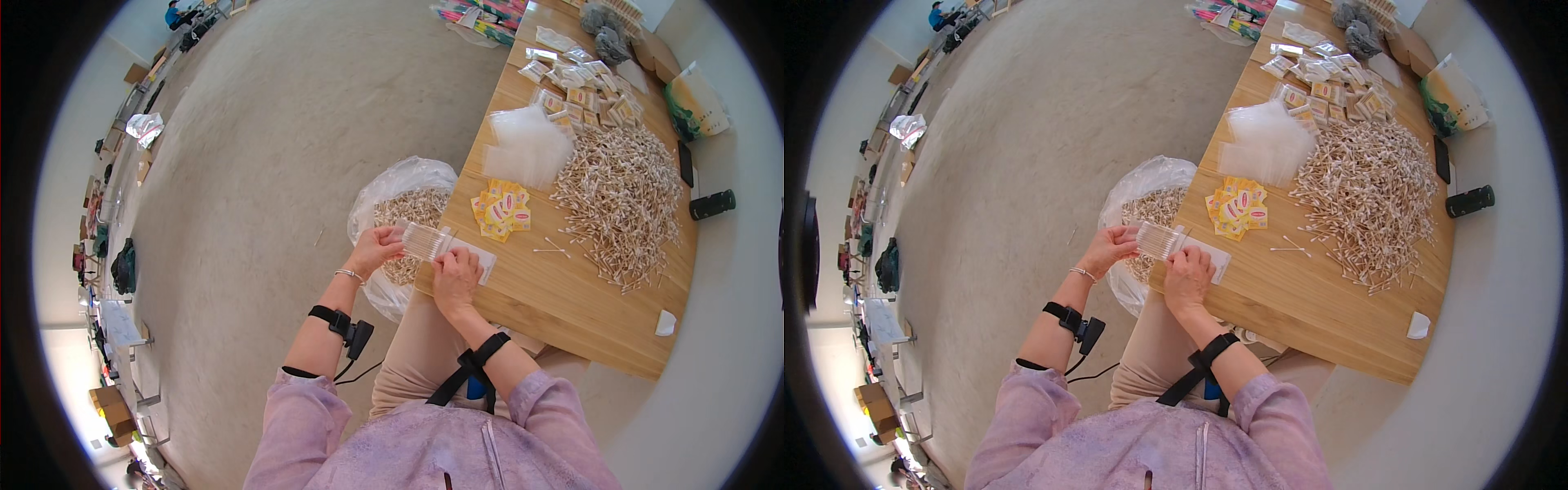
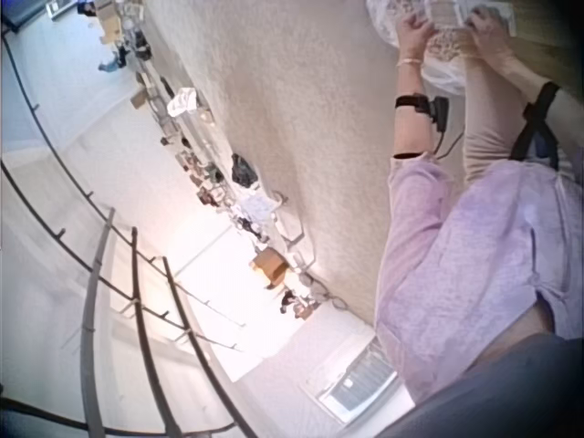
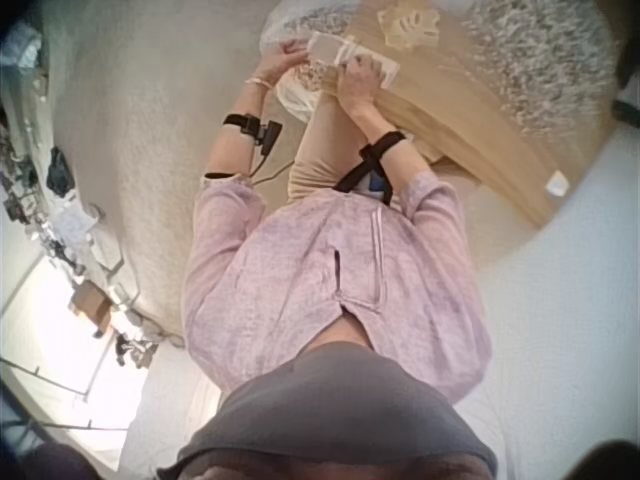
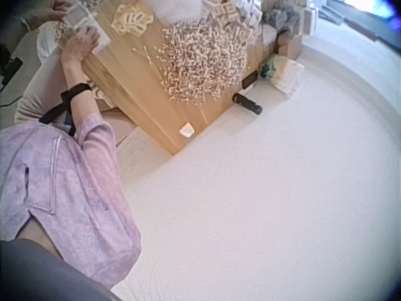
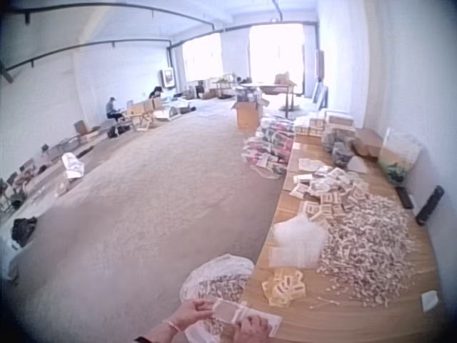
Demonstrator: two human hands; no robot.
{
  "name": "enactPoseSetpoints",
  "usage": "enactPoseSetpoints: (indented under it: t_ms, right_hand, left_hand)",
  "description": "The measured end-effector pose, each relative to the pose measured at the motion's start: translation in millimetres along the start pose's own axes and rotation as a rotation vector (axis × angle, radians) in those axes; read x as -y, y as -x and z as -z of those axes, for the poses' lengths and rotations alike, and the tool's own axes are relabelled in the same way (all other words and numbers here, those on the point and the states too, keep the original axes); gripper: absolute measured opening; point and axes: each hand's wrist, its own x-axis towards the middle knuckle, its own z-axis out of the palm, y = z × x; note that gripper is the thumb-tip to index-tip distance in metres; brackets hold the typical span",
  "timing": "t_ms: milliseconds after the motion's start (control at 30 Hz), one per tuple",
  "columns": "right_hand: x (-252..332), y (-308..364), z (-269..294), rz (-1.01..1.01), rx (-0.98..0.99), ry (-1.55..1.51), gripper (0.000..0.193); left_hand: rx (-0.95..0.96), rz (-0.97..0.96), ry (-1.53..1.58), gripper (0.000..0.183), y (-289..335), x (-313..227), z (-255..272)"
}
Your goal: Counting out small sticks or pins and placing them into a plastic bag with a label card.
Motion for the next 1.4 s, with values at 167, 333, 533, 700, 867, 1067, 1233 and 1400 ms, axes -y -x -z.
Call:
enactPoseSetpoints:
  t_ms: [167,333,533,700,867,1067,1233,1400]
  right_hand:
    - [-0.9,-0.8,3.5,-0.035,0.049,-0.016,0.018]
    - [2.1,0.1,2.9,0.004,0.014,0.030,0.062]
    - [-3.9,4.1,-5.3,0.152,0.289,0.233,0.094]
    - [0.8,3.1,-6.4,0.141,0.305,0.255,0.094]
    - [0.0,1.9,-3.4,0.138,0.278,0.236,0.091]
    - [-25.0,-36.5,9.5,-0.012,-0.045,0.186,0.067]
    - [-81.2,-94.7,40.7,-0.177,-0.256,0.253,0.051]
    - [-83.1,-110.1,54.7,-0.290,-0.069,0.215,0.048]
  left_hand:
    - [-0.004,0.014,-0.002,0.036,1.0,-2.0,-2.7]
    - [-0.172,-0.006,-0.147,0.034,-11.3,3.5,-5.1]
    - [-0.441,-0.228,-0.501,0.039,-31.7,15.8,-36.0]
    - [-0.361,-0.217,-0.509,0.028,-39.8,19.8,-35.1]
    - [-0.321,-0.274,-0.356,0.025,-47.5,31.8,-32.8]
    - [-0.317,-0.278,-0.358,0.025,-51.1,40.3,-25.8]
    - [-0.357,-0.331,-0.336,0.036,-53.7,42.2,-30.6]
    - [-0.374,-0.340,-0.320,0.035,-53.9,46.7,-28.7]
